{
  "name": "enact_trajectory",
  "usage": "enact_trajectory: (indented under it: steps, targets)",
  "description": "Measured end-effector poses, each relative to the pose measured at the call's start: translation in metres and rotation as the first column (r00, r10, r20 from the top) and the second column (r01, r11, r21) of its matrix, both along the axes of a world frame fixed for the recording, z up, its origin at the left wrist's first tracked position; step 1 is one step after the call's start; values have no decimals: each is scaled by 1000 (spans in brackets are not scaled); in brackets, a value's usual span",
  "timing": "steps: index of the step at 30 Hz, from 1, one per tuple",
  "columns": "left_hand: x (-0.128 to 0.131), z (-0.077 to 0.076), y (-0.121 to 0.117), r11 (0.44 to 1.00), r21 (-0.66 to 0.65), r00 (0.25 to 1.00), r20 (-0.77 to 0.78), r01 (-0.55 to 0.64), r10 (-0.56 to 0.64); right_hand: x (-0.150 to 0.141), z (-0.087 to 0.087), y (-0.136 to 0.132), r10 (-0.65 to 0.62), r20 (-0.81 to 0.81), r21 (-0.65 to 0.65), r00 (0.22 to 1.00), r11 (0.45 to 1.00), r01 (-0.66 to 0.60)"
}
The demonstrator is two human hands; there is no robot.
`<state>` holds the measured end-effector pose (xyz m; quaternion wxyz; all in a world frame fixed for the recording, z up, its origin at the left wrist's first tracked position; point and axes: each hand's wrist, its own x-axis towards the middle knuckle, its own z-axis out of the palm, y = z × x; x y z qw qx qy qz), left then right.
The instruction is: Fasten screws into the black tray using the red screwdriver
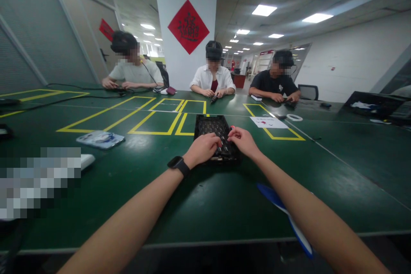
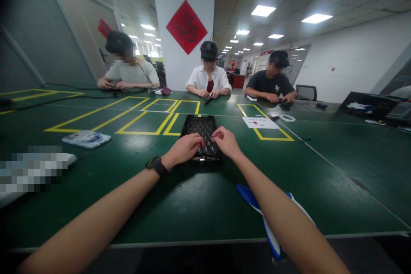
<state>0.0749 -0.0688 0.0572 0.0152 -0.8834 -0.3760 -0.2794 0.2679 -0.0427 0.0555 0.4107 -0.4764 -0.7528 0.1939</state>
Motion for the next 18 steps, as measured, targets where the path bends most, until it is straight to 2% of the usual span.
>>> enact_trajectory:
  steps: [2, 4, 5, 8, 11, 15, 18]
  targets:
    - [-1, 2, -1, 997, -8, 997, -8, 75, -75, 10, -1, 4, -225, 116, 73, 968, 973, 217]
    - [-2, 3, -2, 992, -13, 992, -13, 126, -127, 20, -4, 7, -388, 304, 97, 870, 921, 377]
    - [-2, 3, -2, 990, -14, 990, -12, 140, -140, 23, -6, 8, -430, 397, 95, 811, 898, 430]
    - [-2, 3, -2, 987, -20, 987, -14, 160, -161, 28, -14, 10, -455, 587, 60, 669, 849, 525]
    - [-2, 3, -1, 985, -30, 985, -23, 170, -171, 24, -19, 14, -445, 658, 55, 608, 833, 550]
    - [-1, 2, 0, 984, -39, 984, -42, 171, -173, 19, -23, 19, -433, 680, 63, 591, 839, 541]
    - [-2, 1, 0, 986, -42, 985, -54, 159, -161, 20, -25, 22, -436, 614, 28, 658, 845, 534]
